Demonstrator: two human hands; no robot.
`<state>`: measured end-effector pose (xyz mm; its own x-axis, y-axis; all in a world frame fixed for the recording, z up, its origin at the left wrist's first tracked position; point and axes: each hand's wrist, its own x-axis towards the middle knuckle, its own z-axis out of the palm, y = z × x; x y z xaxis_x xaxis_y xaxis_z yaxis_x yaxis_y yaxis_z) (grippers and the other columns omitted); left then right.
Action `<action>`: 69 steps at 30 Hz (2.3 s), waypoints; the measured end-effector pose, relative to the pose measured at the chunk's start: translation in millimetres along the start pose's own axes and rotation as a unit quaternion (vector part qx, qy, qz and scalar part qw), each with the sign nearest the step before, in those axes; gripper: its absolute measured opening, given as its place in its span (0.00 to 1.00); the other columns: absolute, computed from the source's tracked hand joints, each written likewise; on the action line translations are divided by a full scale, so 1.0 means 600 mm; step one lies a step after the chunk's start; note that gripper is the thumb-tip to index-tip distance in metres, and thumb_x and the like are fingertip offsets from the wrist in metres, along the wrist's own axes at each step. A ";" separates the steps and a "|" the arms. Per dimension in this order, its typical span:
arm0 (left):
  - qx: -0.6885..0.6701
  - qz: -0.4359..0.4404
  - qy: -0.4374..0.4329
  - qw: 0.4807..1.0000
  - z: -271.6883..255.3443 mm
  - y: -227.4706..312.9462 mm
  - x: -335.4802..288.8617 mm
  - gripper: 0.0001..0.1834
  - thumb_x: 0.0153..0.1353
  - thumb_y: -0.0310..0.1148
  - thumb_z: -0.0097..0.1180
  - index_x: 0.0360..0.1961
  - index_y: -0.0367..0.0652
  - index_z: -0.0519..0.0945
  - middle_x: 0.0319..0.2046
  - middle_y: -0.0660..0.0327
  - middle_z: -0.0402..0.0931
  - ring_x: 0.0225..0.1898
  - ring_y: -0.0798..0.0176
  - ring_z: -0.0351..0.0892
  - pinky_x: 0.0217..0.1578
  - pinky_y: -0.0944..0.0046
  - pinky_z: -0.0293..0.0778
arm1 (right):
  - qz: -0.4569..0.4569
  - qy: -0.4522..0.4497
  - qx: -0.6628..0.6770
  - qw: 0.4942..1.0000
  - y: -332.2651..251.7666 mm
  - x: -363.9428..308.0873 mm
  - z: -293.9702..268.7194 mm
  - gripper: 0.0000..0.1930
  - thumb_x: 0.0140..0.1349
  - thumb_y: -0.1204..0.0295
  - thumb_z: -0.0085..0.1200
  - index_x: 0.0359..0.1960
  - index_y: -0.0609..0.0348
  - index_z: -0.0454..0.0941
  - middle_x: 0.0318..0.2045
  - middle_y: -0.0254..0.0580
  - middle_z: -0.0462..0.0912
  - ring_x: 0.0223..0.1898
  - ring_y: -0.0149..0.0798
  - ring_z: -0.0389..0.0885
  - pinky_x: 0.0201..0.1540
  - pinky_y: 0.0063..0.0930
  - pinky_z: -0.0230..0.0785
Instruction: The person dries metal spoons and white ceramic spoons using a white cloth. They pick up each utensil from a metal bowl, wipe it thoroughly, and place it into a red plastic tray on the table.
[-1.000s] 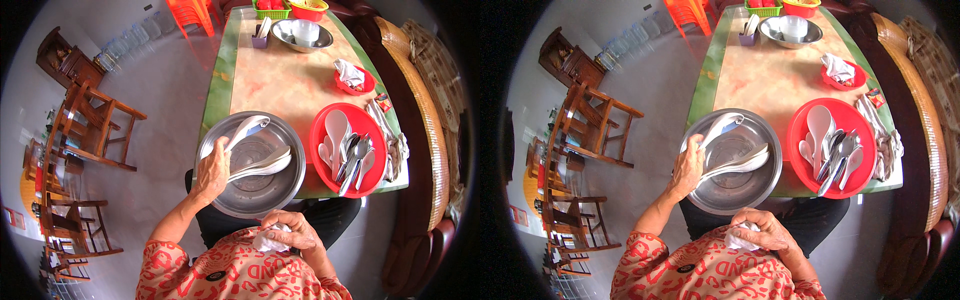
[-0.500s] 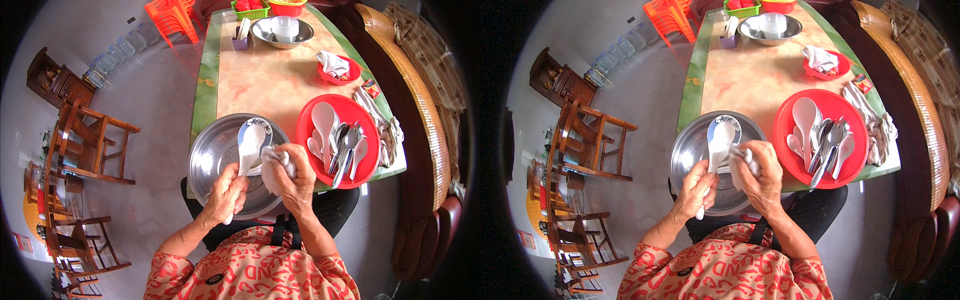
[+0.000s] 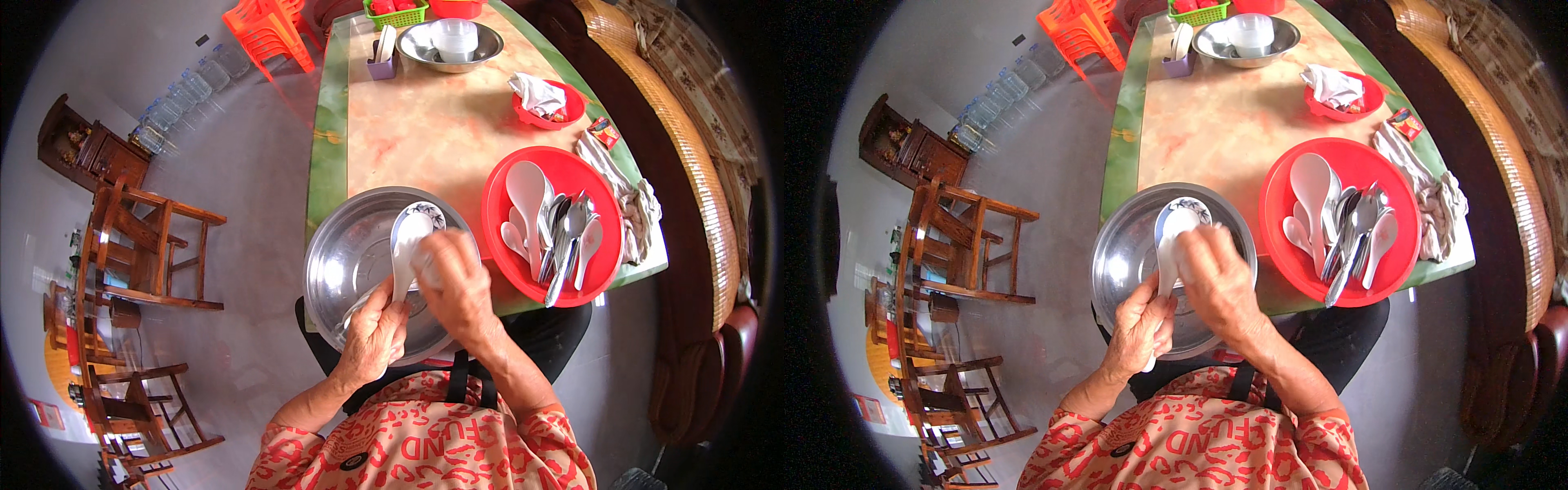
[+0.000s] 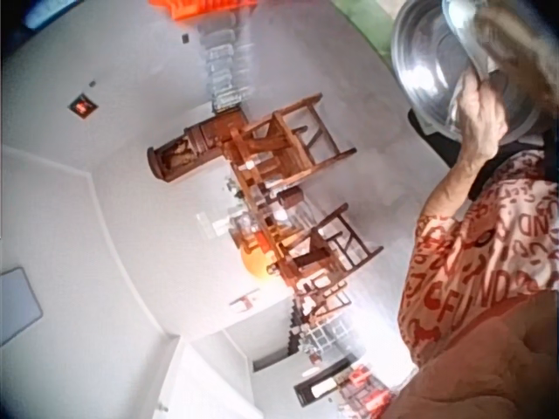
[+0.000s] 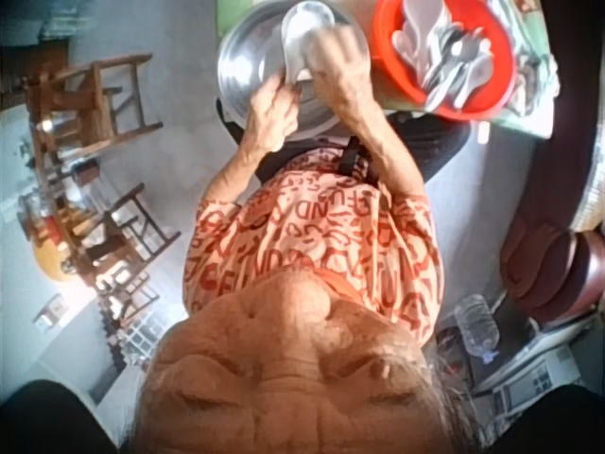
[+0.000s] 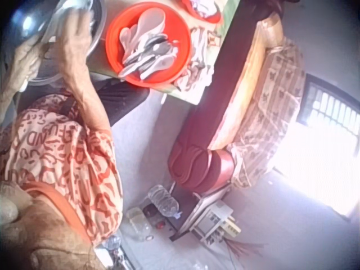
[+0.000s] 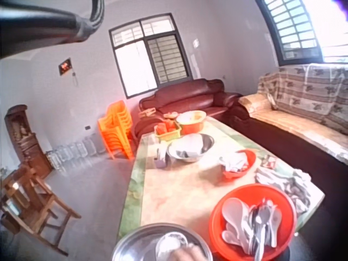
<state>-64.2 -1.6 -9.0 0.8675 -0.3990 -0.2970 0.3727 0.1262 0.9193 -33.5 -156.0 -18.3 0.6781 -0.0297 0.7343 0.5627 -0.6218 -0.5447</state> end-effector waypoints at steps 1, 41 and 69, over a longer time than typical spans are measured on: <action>0.002 -0.001 0.002 1.000 0.004 0.002 -0.001 0.25 0.69 0.35 0.40 0.65 0.46 0.54 0.25 0.70 0.63 0.14 0.80 0.56 0.12 0.79 0.56 | 0.053 0.054 0.010 0.997 0.003 0.011 -0.002 0.19 0.43 0.84 0.57 0.40 0.63 0.71 0.35 0.51 0.71 0.39 0.53 0.73 0.40 0.38 0.71; -0.003 0.000 0.035 0.999 0.007 -0.011 0.010 0.21 0.69 0.33 0.39 0.61 0.44 0.60 0.21 0.70 0.62 0.12 0.80 0.56 0.10 0.78 0.56 | 0.007 -0.126 0.039 0.991 0.011 0.000 0.011 0.23 0.41 0.81 0.56 0.44 0.56 0.72 0.42 0.44 0.72 0.37 0.50 0.71 0.38 0.39 0.70; -0.017 -0.002 0.032 0.999 0.001 -0.019 0.017 0.21 0.68 0.35 0.41 0.60 0.43 0.61 0.24 0.68 0.64 0.13 0.80 0.56 0.10 0.78 0.56 | -0.036 -0.084 -0.006 0.996 0.010 0.010 0.018 0.18 0.41 0.77 0.55 0.39 0.55 0.75 0.39 0.40 0.74 0.36 0.43 0.72 0.37 0.35 0.69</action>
<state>-59.7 -7.8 -22.2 0.8853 -0.3399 -0.3174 0.3857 0.1552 0.9095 -20.9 -151.7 -21.7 0.7061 0.1453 0.6931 0.6076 -0.6269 -0.4877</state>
